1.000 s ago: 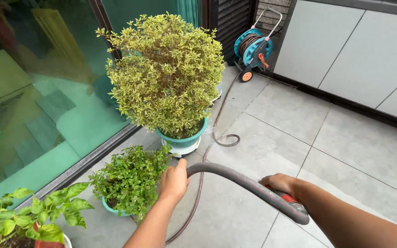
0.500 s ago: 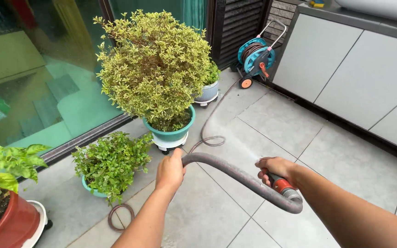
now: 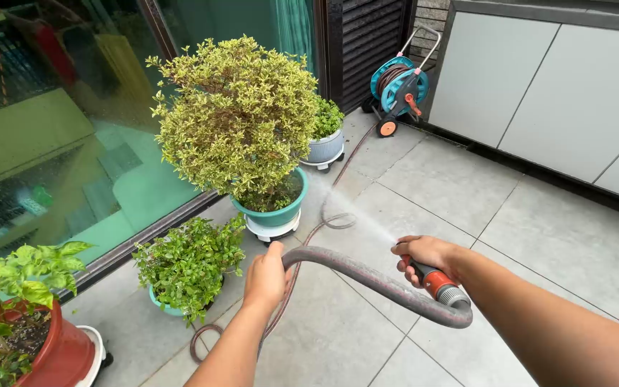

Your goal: Using a garden hose to spray down a patio floor and an umbrella base.

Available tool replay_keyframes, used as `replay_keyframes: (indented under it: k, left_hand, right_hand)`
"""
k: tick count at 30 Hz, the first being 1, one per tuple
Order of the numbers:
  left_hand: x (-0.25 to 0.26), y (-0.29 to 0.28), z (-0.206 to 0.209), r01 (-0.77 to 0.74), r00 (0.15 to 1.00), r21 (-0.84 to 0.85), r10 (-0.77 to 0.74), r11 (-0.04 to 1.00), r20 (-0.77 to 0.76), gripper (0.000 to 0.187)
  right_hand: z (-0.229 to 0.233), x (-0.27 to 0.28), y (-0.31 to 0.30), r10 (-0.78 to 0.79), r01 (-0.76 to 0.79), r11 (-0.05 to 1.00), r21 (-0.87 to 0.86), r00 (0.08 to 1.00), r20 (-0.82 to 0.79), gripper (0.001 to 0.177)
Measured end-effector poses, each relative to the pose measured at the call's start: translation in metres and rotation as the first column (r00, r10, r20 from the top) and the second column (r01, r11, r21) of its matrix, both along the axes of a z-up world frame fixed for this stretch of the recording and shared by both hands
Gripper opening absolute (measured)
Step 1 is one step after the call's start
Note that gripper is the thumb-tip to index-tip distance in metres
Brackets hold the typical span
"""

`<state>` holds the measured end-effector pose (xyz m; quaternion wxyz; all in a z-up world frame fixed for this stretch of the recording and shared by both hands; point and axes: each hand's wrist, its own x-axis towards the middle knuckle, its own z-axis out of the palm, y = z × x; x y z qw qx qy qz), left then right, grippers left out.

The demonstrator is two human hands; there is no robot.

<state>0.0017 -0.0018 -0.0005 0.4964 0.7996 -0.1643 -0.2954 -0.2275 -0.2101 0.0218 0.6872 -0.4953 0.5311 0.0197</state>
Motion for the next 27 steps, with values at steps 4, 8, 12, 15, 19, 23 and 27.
replay_keyframes:
  k: [4, 8, 12, 15, 19, 23, 27]
  left_hand:
    - [-0.010, 0.008, 0.022, -0.013, 0.999, 0.037, 0.014, 0.999, -0.046, 0.062]
    - [-0.008, 0.014, 0.016, -0.023, 0.999, -0.008, 0.023, 1.000, -0.024, 0.062]
    - [-0.014, 0.016, 0.019, -0.032, 0.999, -0.011, 0.032, 0.999, -0.018, 0.062]
    - [-0.019, 0.015, 0.022, -0.023, 1.000, 0.035, 0.023, 0.999, 0.014, 0.064]
    - [-0.022, 0.020, 0.028, -0.062, 0.998, -0.005, 0.062, 0.998, -0.030, 0.060]
    - [-0.021, 0.025, 0.031, -0.063, 0.998, -0.008, 0.062, 0.998, -0.025, 0.061]
    - [-0.019, 0.031, 0.029, -0.059, 0.998, -0.035, 0.058, 0.998, -0.019, 0.062]
  right_hand:
    - [-0.010, -0.005, -0.001, -0.005, 0.005, 1.000, -0.004, 0.999, 0.033, 0.027]
    - [-0.013, -0.011, 0.004, -0.096, 0.096, 0.995, -0.008, 0.994, 0.043, 0.022]
    - [-0.014, -0.018, -0.001, -0.139, 0.140, 0.990, -0.022, 0.989, 0.047, 0.022]
    - [-0.008, -0.020, -0.003, -0.138, 0.140, 0.989, -0.042, 0.989, 0.044, 0.023]
    - [0.002, -0.020, 0.001, -0.141, 0.143, 0.987, -0.070, 0.989, 0.033, 0.023]
    - [0.002, -0.019, -0.001, -0.183, 0.185, 0.978, -0.096, 0.983, 0.030, 0.026]
    - [0.003, -0.019, 0.004, -0.209, 0.212, 0.972, -0.105, 0.977, 0.039, 0.026]
